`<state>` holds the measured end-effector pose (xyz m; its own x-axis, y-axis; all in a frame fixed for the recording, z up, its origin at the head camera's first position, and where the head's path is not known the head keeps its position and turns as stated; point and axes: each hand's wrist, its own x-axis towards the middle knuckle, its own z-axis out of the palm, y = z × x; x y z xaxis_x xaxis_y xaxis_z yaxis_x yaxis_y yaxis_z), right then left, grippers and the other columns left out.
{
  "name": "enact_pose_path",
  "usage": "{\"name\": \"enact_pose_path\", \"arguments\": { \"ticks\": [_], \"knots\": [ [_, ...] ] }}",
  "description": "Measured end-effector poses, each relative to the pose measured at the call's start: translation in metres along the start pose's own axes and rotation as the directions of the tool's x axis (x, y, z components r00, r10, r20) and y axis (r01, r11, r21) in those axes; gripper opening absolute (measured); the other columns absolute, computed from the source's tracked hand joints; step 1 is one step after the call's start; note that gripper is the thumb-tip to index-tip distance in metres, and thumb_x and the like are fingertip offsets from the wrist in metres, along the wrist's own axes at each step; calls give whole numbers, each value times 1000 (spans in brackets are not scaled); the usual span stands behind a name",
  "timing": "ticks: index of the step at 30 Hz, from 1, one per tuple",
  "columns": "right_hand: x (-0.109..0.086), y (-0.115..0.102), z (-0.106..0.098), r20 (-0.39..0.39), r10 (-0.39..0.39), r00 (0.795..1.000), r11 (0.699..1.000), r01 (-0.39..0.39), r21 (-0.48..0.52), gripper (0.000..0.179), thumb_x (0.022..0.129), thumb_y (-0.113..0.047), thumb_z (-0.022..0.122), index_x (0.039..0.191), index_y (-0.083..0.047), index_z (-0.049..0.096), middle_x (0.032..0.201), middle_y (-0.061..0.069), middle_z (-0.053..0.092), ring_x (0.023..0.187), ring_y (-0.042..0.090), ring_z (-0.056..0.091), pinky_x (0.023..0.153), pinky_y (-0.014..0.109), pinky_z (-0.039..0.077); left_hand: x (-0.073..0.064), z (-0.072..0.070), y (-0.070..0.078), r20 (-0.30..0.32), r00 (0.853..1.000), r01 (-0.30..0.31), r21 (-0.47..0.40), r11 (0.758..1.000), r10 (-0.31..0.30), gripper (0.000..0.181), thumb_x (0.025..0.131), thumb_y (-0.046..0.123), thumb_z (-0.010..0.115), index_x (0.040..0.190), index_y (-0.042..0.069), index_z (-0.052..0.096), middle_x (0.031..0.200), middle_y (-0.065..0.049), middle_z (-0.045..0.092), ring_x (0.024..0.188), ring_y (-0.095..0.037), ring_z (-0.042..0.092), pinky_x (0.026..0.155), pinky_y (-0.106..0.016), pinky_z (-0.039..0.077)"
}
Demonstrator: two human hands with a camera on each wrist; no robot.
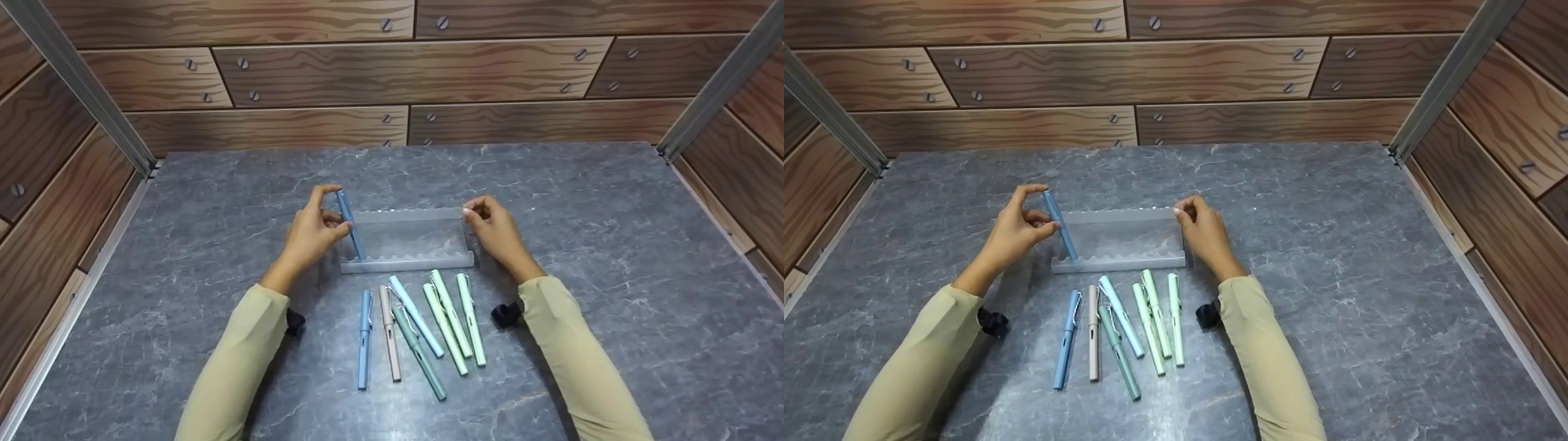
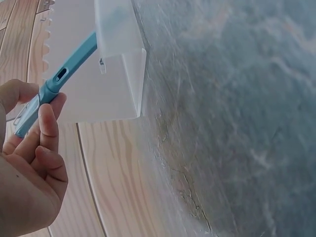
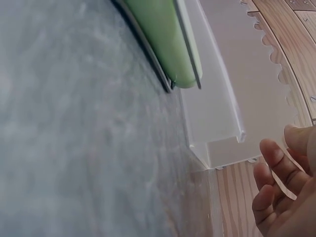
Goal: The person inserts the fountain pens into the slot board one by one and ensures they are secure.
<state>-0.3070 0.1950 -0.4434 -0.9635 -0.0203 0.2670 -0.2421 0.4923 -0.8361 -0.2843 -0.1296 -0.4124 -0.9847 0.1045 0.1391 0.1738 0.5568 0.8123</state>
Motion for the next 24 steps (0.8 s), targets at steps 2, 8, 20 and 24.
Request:
{"name": "enact_pose_path", "arguments": {
  "ticks": [2, 8, 20, 24],
  "knots": [
    [-1, 0, -1, -8, 2, 1000, 1000, -2, -13, 15, 94, -8, 61, 102, 4, 61, 89, 17, 65, 76, 5, 53, 70, 16, 42, 0, 1, 0, -6, 1000, -12, 8, 1000, 12, 64, 84, 16, 71, 140, 23, 40, 94, -8, 74, 78, -20, 67, 64, -30, 49],
    [-2, 2, -2, -40, -3, 999, 999, 2, -38, 16, 92, -8, 64, 100, 6, 64, 95, 20, 64, 88, 20, 55, 81, 30, 42, -2, 2, 0, -31, 999, -37, 40, 999, 38, 63, 84, 16, 71, 140, 24, 42, 91, -6, 74, 75, -18, 66, 60, -28, 45],
    [0, 1, -2, -30, 8, 1000, 1000, -9, -27, 18, 92, -10, 64, 102, 4, 64, 104, 22, 66, 101, 31, 58, 81, 30, 38, -3, 1, 2, -69, 996, -58, 62, 996, 62, 63, 84, 18, 73, 139, 24, 44, 91, -5, 75, 76, -17, 67, 60, -29, 45],
    [0, 0, -1, -25, 17, 1000, 1000, -17, -13, 17, 92, -10, 63, 102, 4, 63, 104, 21, 66, 99, 29, 58, 78, 24, 38, -3, 1, 2, -88, 993, -70, 72, 995, 76, 61, 84, 19, 73, 138, 25, 45, 90, -3, 75, 74, -16, 66, 59, -29, 44]
  ]
}}
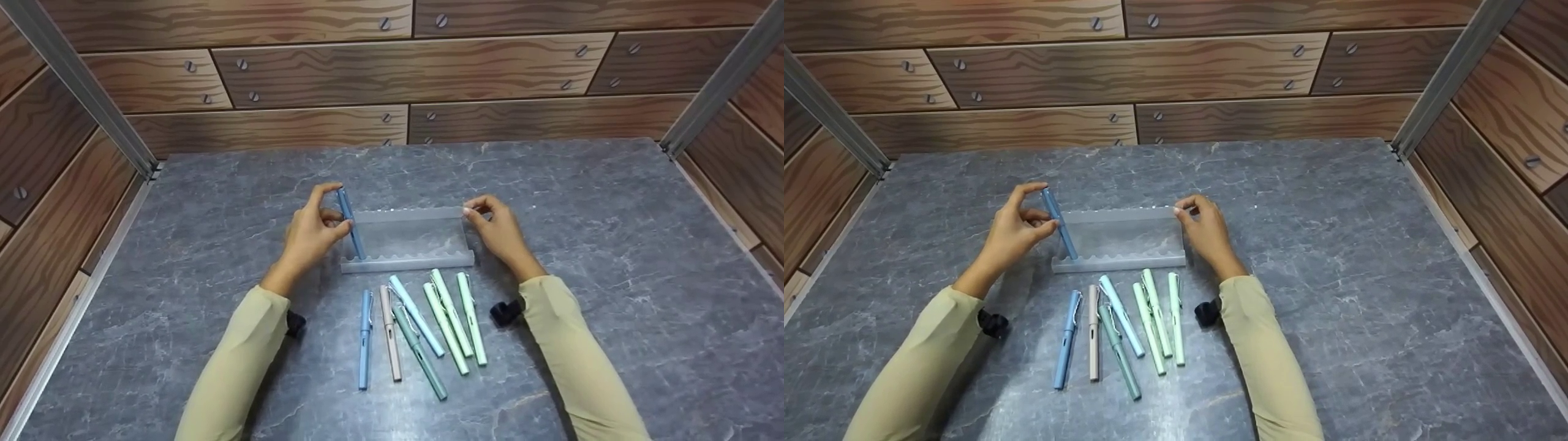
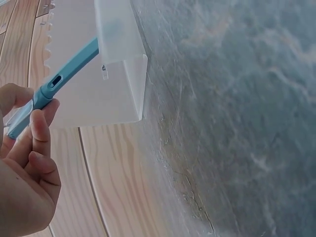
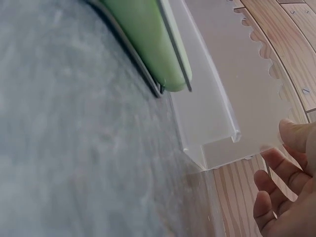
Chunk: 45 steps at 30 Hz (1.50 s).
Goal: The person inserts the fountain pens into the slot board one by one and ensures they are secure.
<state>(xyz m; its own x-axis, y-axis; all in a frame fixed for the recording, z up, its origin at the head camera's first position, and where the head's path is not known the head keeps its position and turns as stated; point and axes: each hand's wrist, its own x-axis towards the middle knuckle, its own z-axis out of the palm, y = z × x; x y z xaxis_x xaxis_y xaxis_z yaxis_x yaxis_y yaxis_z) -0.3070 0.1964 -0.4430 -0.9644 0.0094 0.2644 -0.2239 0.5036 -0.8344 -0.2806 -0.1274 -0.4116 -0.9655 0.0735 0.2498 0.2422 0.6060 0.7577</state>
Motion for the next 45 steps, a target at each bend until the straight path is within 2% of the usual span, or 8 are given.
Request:
{"name": "enact_pose_path", "arguments": {
  "ticks": [5, 17, 23, 29, 35, 40, 45],
  "knots": [
    [0, 0, 0, 3, 8, 1000, 1000, -8, 10, 17, 92, -9, 63, 102, 4, 63, 103, 20, 65, 97, 26, 57, 77, 21, 39, 0, 0, 0, -13, 1000, -14, 2, 1000, 14, 60, 84, 20, 72, 138, 27, 46, 89, -2, 75, 71, -15, 64, 58, -29, 42],
    [0, 3, -1, 31, 14, 999, 1000, -15, 15, 19, 93, -12, 63, 104, 3, 62, 106, 21, 65, 100, 31, 58, 79, 26, 39, -1, -1, 1, -32, 999, -23, 4, 1000, 23, 61, 84, 20, 73, 138, 27, 46, 89, -2, 75, 69, -14, 61, 58, -29, 41],
    [0, 4, -2, 28, 17, 999, 1000, -17, 10, 18, 93, -11, 63, 104, 3, 62, 103, 21, 65, 98, 30, 59, 79, 24, 40, -1, 0, 2, -66, 996, -52, 4, 999, 52, 60, 83, 19, 74, 137, 25, 48, 88, -1, 75, 65, -11, 57, 58, -28, 39],
    [0, 4, -2, 33, 10, 999, 1000, -10, 15, 18, 93, -11, 63, 103, 4, 62, 104, 21, 65, 99, 30, 59, 79, 25, 40, -2, -3, 2, -79, 995, -56, -2, 998, 56, 61, 83, 18, 74, 137, 25, 48, 90, -2, 76, 65, -11, 57, 56, -28, 39],
    [-1, 4, 0, 25, 4, 1000, 1000, -4, 19, 18, 92, -11, 64, 103, 4, 62, 103, 21, 65, 97, 29, 59, 77, 22, 39, -1, -4, 2, -103, 990, -94, 8, 996, 94, 60, 82, 15, 73, 137, 22, 49, 89, -5, 76, 62, -12, 57, 53, -27, 38],
    [-1, 3, -1, 46, 11, 999, 1000, -12, 22, 19, 94, -12, 62, 104, 3, 62, 106, 21, 65, 100, 31, 59, 81, 28, 41, 0, -6, 2, -117, 985, -128, 28, 991, 131, 59, 83, 14, 73, 136, 21, 50, 87, -5, 76, 59, -11, 54, 50, -27, 35],
    [-1, 3, -3, 61, 7, 998, 1000, -9, 22, 19, 95, -12, 61, 105, 3, 61, 107, 21, 64, 101, 32, 58, 84, 32, 41, 2, -8, 2, -117, 983, -138, 44, 990, 142, 59, 83, 15, 73, 137, 22, 49, 86, -4, 76, 57, -9, 53, 49, -25, 33]
  ]
}}
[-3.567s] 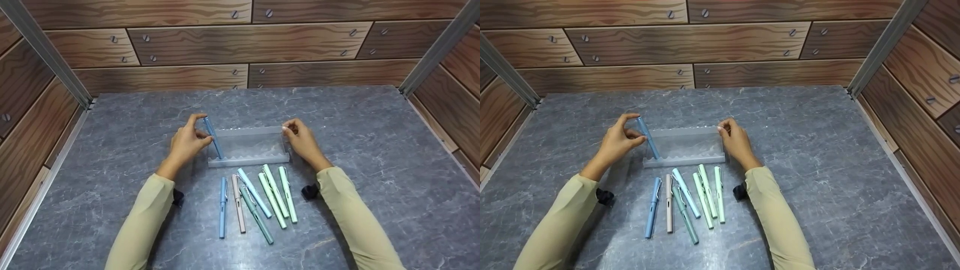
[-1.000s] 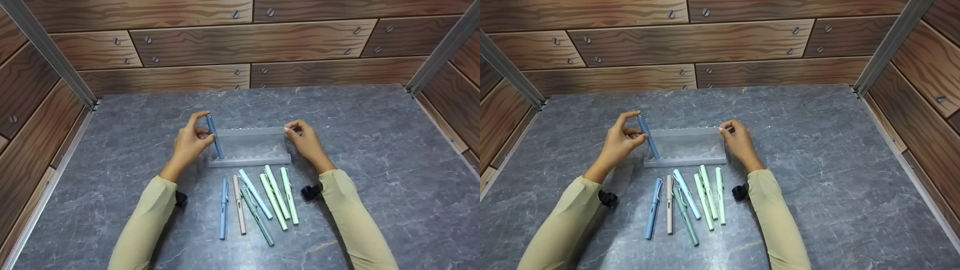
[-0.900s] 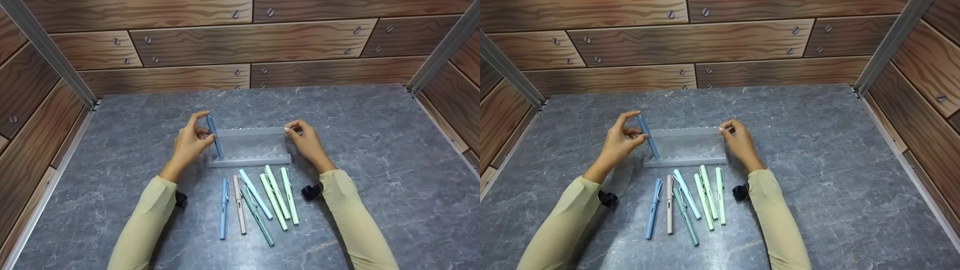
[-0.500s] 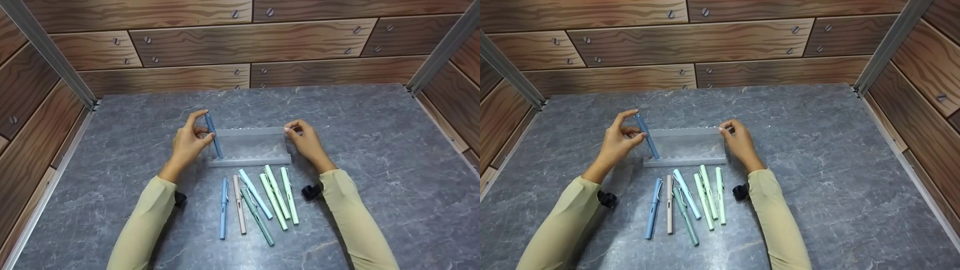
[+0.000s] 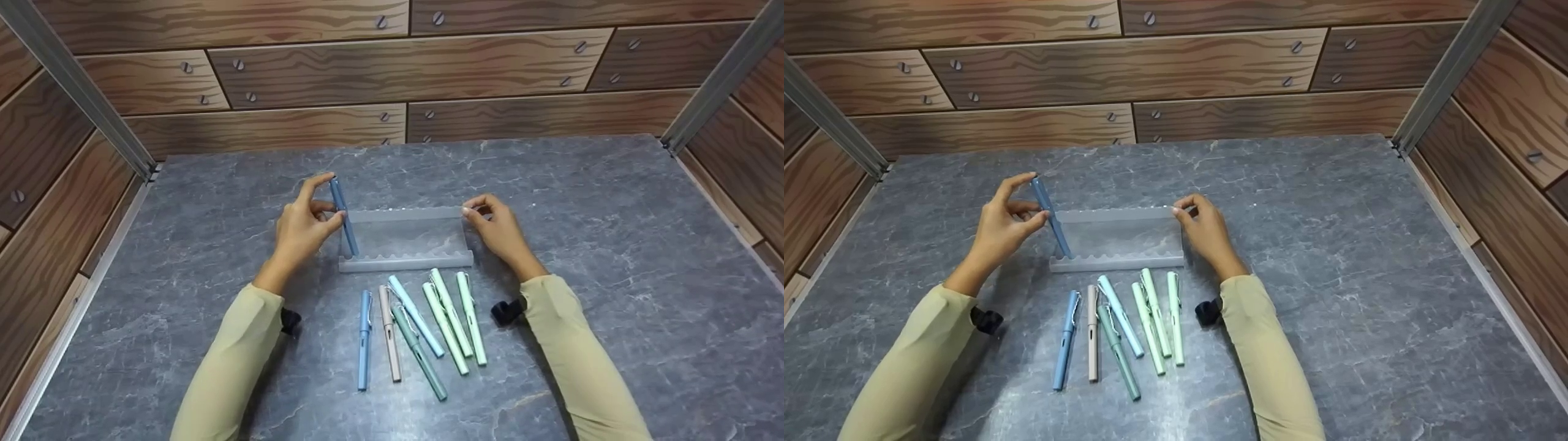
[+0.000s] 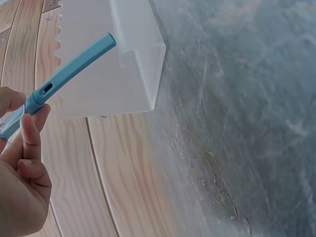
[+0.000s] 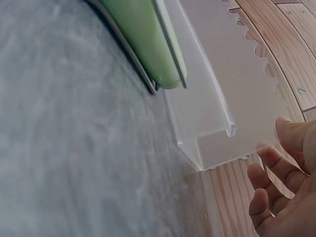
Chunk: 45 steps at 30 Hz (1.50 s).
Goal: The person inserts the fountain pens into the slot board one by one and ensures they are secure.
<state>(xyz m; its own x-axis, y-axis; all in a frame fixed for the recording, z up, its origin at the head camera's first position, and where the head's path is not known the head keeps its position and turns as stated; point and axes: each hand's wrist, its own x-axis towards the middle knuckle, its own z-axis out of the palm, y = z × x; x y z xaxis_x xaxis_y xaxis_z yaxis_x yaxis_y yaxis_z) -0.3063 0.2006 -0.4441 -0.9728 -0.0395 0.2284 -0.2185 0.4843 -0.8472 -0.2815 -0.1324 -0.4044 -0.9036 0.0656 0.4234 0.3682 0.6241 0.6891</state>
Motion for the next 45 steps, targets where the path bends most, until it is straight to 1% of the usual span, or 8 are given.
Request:
{"name": "enact_pose_path", "arguments": {
  "ticks": [6, 17, 25, 28, 31, 36, 42, 45],
  "knots": [
    [0, 0, 0, -7, -3, 1000, 1000, 3, 0, 19, 94, -12, 61, 105, 4, 61, 107, 21, 64, 100, 31, 58, 84, 30, 41, 1, -1, -1, 11, 1000, 10, 14, 1000, -10, 59, 84, 16, 73, 138, 22, 49, 86, -3, 76, 59, -10, 54, 50, -25, 34],
    [0, 1, 1, -11, -2, 1000, 1000, 2, 8, 19, 94, -12, 61, 104, 4, 61, 107, 22, 64, 101, 33, 58, 84, 30, 41, 1, -3, -1, 35, 999, 16, 50, 999, -17, 59, 85, 18, 72, 138, 25, 48, 89, -2, 76, 59, -12, 54, 50, -26, 35],
    [1, 0, 1, -13, -13, 1000, 1000, 13, 5, 18, 94, -12, 62, 104, 3, 61, 107, 21, 64, 101, 34, 58, 84, 31, 42, -1, -3, -3, 47, 999, -1, 103, 995, -4, 60, 84, 19, 72, 138, 24, 48, 87, -3, 76, 56, -12, 52, 47, -26, 33],
    [0, 1, 1, -3, -4, 1000, 1000, 4, 2, 18, 95, -13, 61, 105, 3, 61, 106, 21, 64, 101, 33, 58, 84, 32, 42, -2, -1, -5, 61, 998, 2, 121, 993, -10, 60, 83, 19, 72, 138, 24, 49, 88, -4, 76, 56, -13, 54, 46, -26, 33],
    [-1, 1, 1, 2, 7, 1000, 1000, -7, 7, 18, 95, -13, 61, 105, 3, 61, 105, 21, 64, 101, 33, 58, 84, 32, 42, -4, 1, -7, 85, 996, 20, 128, 992, -31, 60, 84, 20, 72, 138, 25, 49, 89, -4, 76, 60, -14, 59, 48, -26, 35],
    [-2, 0, 1, -1, 5, 1000, 1000, -5, 8, 19, 95, -13, 61, 104, 3, 61, 106, 22, 64, 101, 35, 58, 84, 33, 42, -6, 2, -9, 109, 992, 58, 104, 993, -70, 60, 84, 21, 72, 139, 27, 48, 91, -4, 76, 63, -15, 61, 50, -26, 37],
    [-1, 0, 0, 2, 8, 1000, 1000, -8, 2, 19, 95, -13, 60, 105, 3, 61, 107, 22, 64, 102, 34, 58, 84, 33, 42, -6, 2, -10, 109, 991, 71, 70, 995, -78, 60, 85, 20, 71, 140, 26, 48, 91, -5, 76, 66, -16, 64, 50, -27, 38],
    [-1, -1, 0, 4, 14, 1000, 1000, -14, -5, 19, 95, -13, 60, 105, 3, 61, 109, 22, 64, 103, 34, 58, 85, 34, 43, -5, 2, -10, 120, 989, 79, 64, 995, -86, 61, 85, 20, 71, 141, 27, 47, 93, -5, 76, 70, -16, 67, 53, -27, 40]
  ]
}}
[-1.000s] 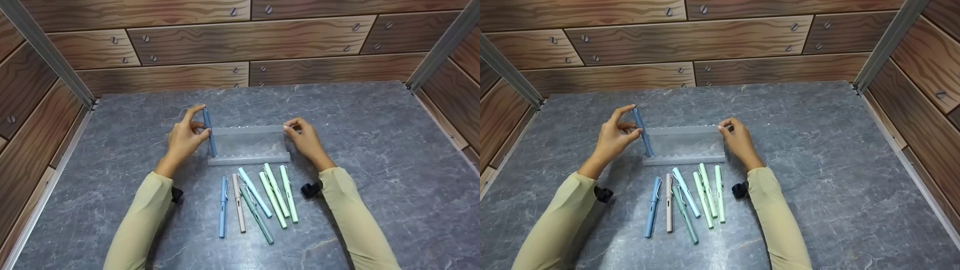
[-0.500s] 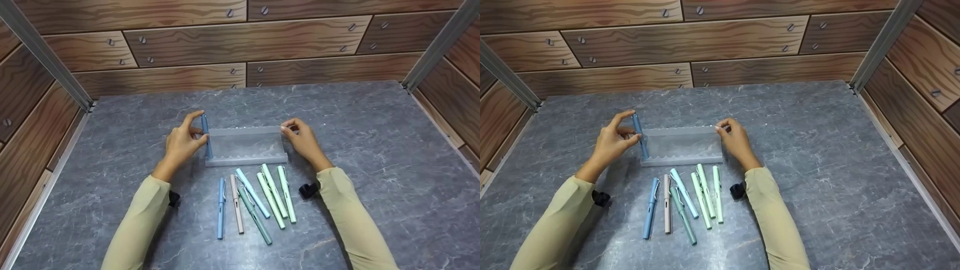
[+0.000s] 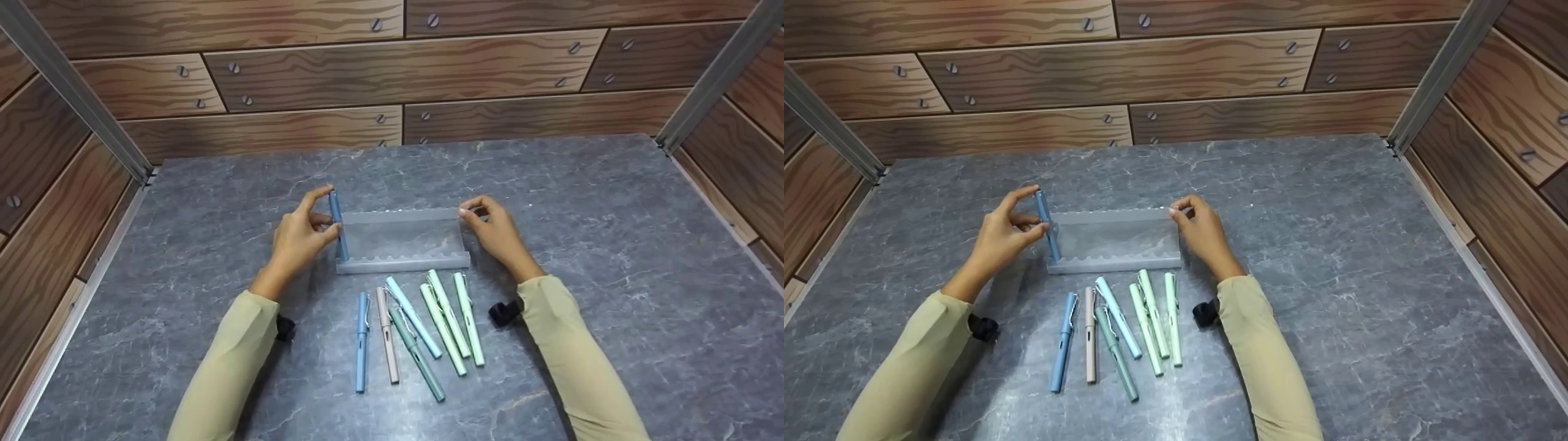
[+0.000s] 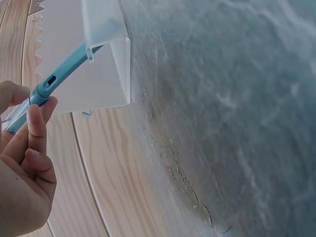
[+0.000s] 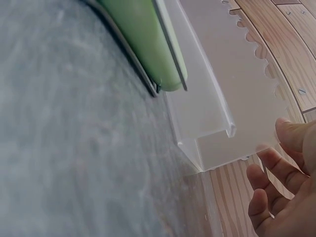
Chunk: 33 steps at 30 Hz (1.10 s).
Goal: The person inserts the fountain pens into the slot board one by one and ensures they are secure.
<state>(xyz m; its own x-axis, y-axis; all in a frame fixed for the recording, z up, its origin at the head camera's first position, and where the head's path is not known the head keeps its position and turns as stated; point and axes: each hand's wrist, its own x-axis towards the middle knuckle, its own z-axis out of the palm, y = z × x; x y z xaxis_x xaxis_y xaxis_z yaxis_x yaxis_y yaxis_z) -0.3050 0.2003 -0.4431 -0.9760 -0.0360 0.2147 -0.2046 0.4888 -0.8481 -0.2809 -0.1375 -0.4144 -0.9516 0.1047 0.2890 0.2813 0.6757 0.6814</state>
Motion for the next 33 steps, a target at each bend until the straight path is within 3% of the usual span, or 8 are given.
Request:
{"name": "enact_pose_path", "arguments": {
  "ticks": [17, 33],
  "knots": [
    [-3, 2, 0, -12, 1, 1000, 1000, -1, -6, 20, 95, -13, 61, 105, 3, 61, 108, 22, 64, 102, 34, 59, 84, 32, 43, 4, 2, -1, 82, 997, 7, 2, 1000, -7, 63, 87, 23, 69, 143, 31, 43, 90, -3, 76, 73, -17, 71, 60, -31, 45],
    [0, 2, 2, -20, -5, 1000, 1000, 5, 10, 19, 94, -12, 61, 104, 4, 61, 104, 21, 64, 98, 32, 59, 83, 29, 43, 8, -1, 0, 114, 993, 35, -10, 999, -34, 64, 88, 24, 69, 144, 36, 40, 94, -3, 76, 84, -19, 72, 77, -47, 52]
  ]
}}
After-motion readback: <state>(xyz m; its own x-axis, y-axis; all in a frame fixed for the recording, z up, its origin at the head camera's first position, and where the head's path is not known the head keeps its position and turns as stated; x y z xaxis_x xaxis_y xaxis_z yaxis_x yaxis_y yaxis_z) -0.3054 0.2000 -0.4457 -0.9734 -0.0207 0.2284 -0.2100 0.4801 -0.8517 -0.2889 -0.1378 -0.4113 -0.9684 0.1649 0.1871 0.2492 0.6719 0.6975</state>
